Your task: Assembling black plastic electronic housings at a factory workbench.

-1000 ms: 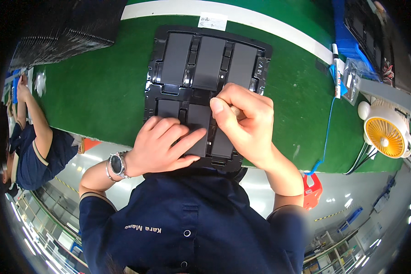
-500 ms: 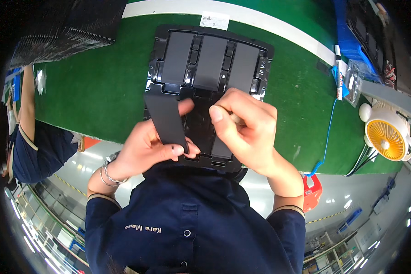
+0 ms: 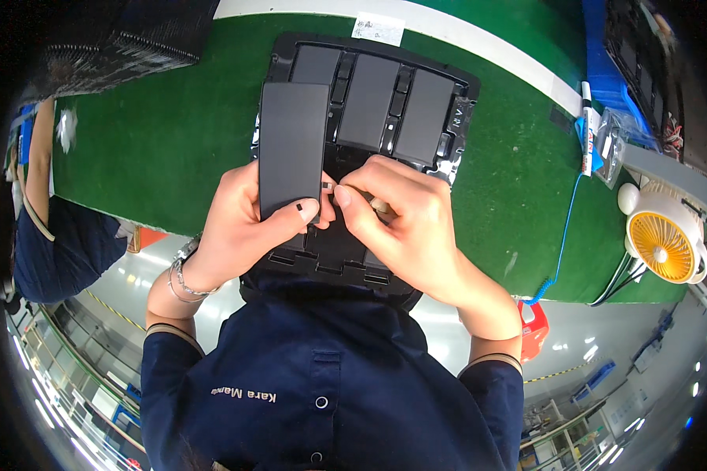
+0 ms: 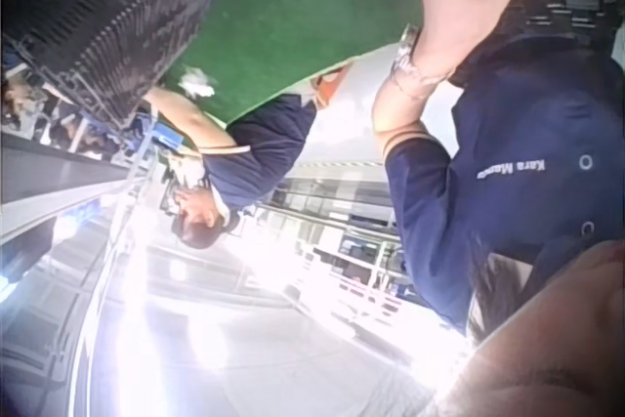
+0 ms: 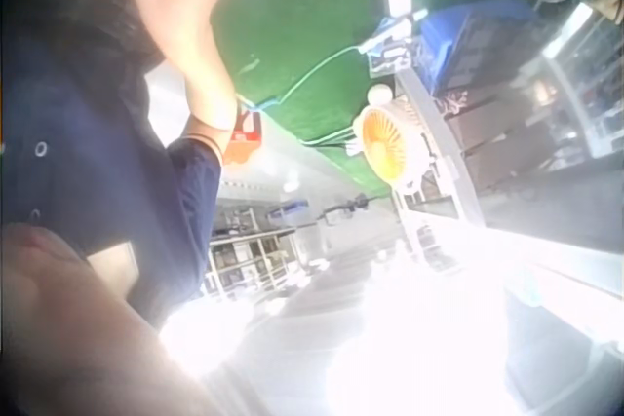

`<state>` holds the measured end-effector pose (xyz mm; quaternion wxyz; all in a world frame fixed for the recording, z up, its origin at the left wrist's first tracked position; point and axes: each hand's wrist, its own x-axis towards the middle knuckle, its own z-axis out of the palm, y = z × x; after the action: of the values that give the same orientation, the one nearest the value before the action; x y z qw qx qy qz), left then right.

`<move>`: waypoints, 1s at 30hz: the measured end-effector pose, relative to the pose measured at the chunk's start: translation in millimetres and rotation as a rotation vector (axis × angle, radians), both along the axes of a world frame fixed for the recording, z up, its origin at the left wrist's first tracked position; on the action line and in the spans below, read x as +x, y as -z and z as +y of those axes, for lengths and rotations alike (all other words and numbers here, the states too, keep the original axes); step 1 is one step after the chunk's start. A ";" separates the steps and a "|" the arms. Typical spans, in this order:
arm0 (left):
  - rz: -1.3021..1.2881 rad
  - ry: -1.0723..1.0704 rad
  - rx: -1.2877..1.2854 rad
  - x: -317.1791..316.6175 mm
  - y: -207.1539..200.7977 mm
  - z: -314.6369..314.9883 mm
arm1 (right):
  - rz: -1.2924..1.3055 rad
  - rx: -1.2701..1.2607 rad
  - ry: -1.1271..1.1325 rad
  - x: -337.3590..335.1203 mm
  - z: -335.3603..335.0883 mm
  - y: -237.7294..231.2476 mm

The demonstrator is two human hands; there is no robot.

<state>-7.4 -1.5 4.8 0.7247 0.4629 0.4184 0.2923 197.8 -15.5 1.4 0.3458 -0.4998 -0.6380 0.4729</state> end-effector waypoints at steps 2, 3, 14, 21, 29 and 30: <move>0.033 -0.007 0.079 2.7 2.6 -0.3 | 0.010 -0.014 0.039 -2.4 0.4 -0.2; 0.085 -0.010 0.130 3.7 2.3 -0.3 | -0.006 -0.011 0.038 -2.0 0.5 -0.5; 0.360 0.027 0.425 8.5 -5.3 1.8 | -0.031 0.006 0.098 -3.1 -1.3 3.0; 0.377 0.019 0.467 11.1 -7.1 2.5 | -0.038 0.009 0.122 -3.7 -1.8 3.3; 0.315 -0.063 0.504 14.0 0.3 0.3 | -0.049 0.032 0.112 -4.6 -0.2 0.4; 0.314 -0.065 0.507 14.1 0.6 0.3 | -0.049 0.030 0.113 -4.7 -0.2 0.2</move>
<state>6.8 -1.2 4.2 0.5025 0.6551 0.4538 0.3353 193.2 -15.7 1.2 0.3637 -0.5411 -0.6239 0.4308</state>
